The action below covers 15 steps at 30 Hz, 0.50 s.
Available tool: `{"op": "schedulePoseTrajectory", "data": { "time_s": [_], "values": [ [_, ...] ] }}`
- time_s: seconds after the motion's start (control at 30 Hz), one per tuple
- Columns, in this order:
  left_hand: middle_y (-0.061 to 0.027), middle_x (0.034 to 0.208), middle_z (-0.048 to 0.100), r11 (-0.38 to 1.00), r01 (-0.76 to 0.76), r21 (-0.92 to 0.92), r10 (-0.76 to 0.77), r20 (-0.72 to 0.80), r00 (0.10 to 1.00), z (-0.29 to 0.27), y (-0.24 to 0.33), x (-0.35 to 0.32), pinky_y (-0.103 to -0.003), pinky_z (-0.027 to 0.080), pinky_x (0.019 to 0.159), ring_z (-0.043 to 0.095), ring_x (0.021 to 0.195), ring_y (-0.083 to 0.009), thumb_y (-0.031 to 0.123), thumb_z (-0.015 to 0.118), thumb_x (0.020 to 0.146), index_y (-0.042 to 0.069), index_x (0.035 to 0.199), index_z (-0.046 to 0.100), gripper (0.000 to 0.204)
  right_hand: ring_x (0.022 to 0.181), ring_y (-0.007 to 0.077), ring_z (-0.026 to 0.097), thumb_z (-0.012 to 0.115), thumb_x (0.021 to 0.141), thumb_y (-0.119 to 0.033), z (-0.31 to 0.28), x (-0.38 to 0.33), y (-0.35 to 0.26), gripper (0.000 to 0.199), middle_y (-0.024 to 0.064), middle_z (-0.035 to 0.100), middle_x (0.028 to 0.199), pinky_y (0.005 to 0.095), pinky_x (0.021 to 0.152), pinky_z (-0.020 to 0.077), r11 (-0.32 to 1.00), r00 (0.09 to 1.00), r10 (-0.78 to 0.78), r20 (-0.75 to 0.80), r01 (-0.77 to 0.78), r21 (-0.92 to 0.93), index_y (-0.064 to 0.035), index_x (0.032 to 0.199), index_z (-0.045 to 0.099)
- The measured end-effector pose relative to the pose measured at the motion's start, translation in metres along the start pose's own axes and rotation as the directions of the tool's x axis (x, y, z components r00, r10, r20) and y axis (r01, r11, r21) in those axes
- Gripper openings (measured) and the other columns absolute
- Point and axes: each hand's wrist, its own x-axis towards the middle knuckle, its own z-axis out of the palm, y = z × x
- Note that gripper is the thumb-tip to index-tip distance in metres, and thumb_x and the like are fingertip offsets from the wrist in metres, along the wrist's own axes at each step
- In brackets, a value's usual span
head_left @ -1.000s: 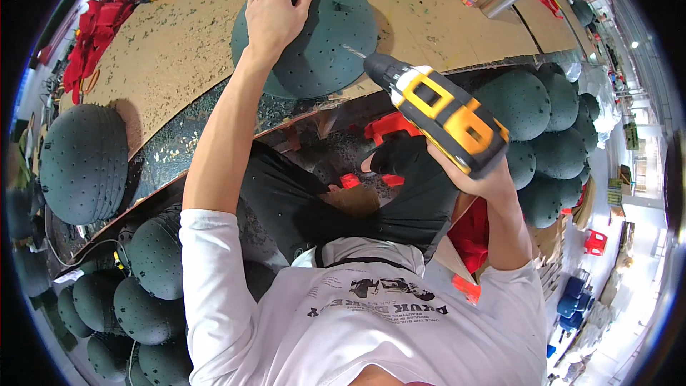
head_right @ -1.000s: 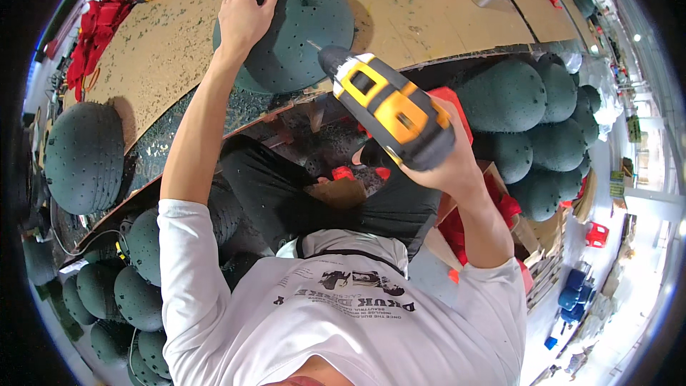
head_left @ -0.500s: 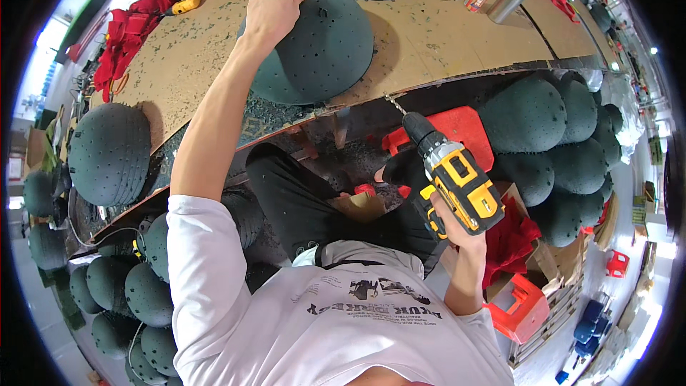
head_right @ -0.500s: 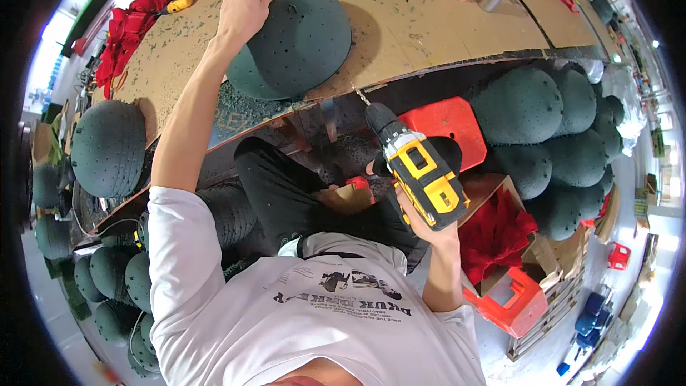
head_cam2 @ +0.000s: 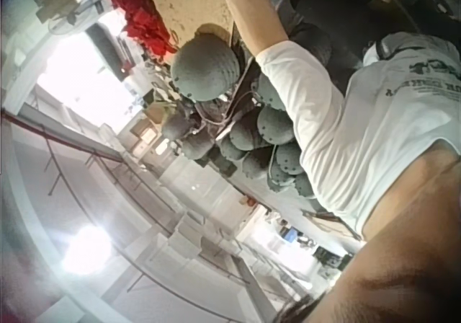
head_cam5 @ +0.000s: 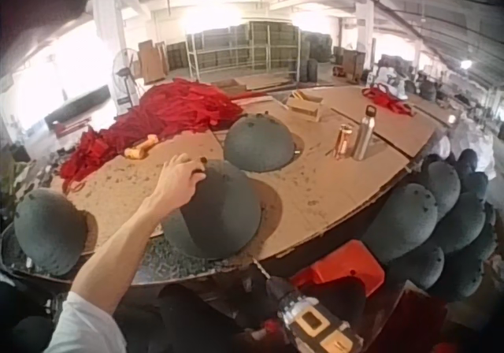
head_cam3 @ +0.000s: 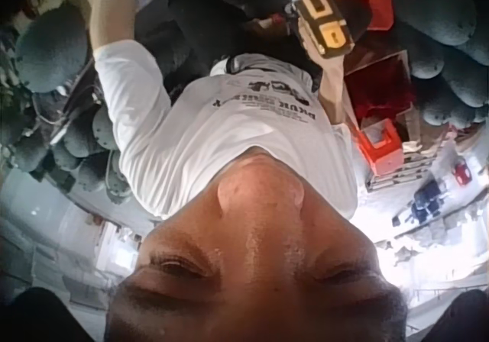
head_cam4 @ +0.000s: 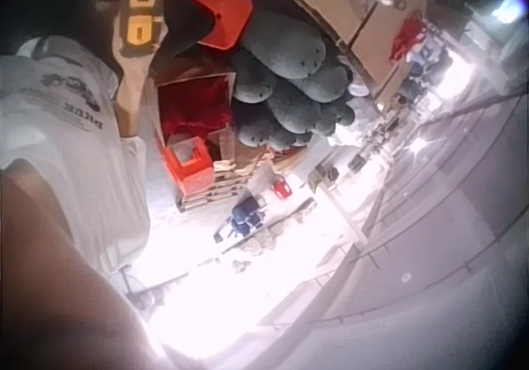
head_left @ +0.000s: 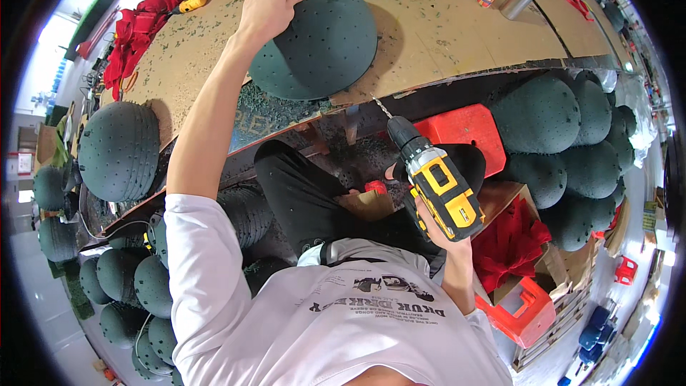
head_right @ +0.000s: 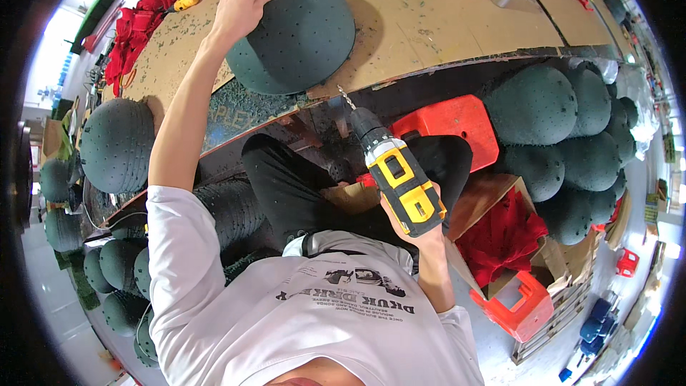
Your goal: Using a power drill to create holes in green hemispherical shells on a factory workbench.
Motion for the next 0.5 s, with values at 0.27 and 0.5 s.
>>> {"op": "schedulePoseTrajectory", "data": {
  "time_s": [0.27,0.5],
  "values": [
    [-0.01,0.11,0.065,0.949,0.177,-0.262,-0.191,-0.029,0.981,0.026,-0.007,-0.019,-0.04,0.046,0.096,0.06,0.109,-0.0313,0.032,0.066,0.093,0.014,0.109,0.074,0.026,0.103,0.0261,0.065,0.079,0.078,-0.014,0.012,0.049,-0.012,0.029,0.0025,0.073,0.106,0.0416,0.093,0.0449,0.997,0.997,0.053,0.047,-0.055,0.045,-0.0144,0.106,0.074],
    [-0.0089,0.119,0.068,0.898,0.165,-0.407,-0.246,-0.154,0.957,0.036,-0.009,-0.027,-0.036,0.046,0.099,0.062,0.114,-0.027,0.037,0.069,0.09,0.016,0.11,0.076,0.03,0.085,0.0206,0.071,0.076,0.081,-0.012,0.014,0.103,-0.01,0.018,0.0009,0.075,0.092,0.037,0.081,0.0508,0.997,0.996,-0.053,0.073,0.049,0.058,-0.0116,0.099,0.073]
  ]
}}
